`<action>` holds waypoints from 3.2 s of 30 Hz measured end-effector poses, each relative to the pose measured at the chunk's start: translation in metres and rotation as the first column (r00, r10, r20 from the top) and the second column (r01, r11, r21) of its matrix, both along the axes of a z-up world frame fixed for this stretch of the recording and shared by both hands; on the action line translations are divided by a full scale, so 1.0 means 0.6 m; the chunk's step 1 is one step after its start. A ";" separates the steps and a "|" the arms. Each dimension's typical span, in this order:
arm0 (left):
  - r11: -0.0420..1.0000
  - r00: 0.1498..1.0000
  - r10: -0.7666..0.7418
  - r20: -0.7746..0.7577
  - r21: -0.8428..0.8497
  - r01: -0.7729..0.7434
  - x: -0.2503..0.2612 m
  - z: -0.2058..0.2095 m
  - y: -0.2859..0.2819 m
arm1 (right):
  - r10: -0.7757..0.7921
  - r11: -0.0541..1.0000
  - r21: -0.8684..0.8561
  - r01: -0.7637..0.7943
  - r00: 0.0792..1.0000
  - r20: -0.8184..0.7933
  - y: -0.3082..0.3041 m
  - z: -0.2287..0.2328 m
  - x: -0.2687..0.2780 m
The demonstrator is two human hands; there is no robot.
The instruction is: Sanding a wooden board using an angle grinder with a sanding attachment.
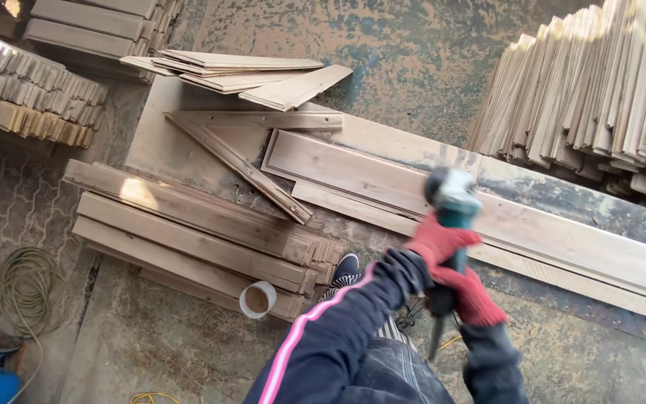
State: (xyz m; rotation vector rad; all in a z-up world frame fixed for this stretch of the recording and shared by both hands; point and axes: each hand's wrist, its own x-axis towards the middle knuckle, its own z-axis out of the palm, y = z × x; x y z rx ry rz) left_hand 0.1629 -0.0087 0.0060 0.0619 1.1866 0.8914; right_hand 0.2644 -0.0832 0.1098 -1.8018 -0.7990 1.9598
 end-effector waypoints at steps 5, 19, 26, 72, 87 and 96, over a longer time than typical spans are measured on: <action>0.934 0.912 -0.316 -0.263 0.082 0.347 0.033 0.226 -0.059 | 0.043 0.996 -0.080 -0.051 0.995 -0.094 -0.030 -0.069 0.177; 0.977 0.940 0.211 -0.269 0.044 -0.207 -0.234 0.105 -0.072 | 0.263 0.965 0.027 -0.262 0.965 -0.016 0.029 0.028 -0.202; 0.824 0.801 0.541 -0.257 -0.031 -0.566 -0.433 0.011 -0.082 | 0.630 0.777 0.035 -0.629 0.776 -0.037 0.077 0.030 -0.399; 0.832 0.830 0.492 -0.262 -0.141 -0.537 -0.460 0.006 -0.076 | 0.686 0.728 0.005 -0.686 0.728 0.004 0.106 0.016 -0.441; 0.969 0.946 0.202 -0.254 -0.085 -0.230 -0.303 0.170 -0.077 | 0.505 0.863 -0.034 -0.504 0.861 0.064 0.080 0.026 -0.245; 0.766 0.778 0.602 -0.180 -0.142 -0.626 -0.476 0.034 -0.072 | 0.689 0.725 0.010 -0.689 0.725 -0.028 0.108 0.007 -0.439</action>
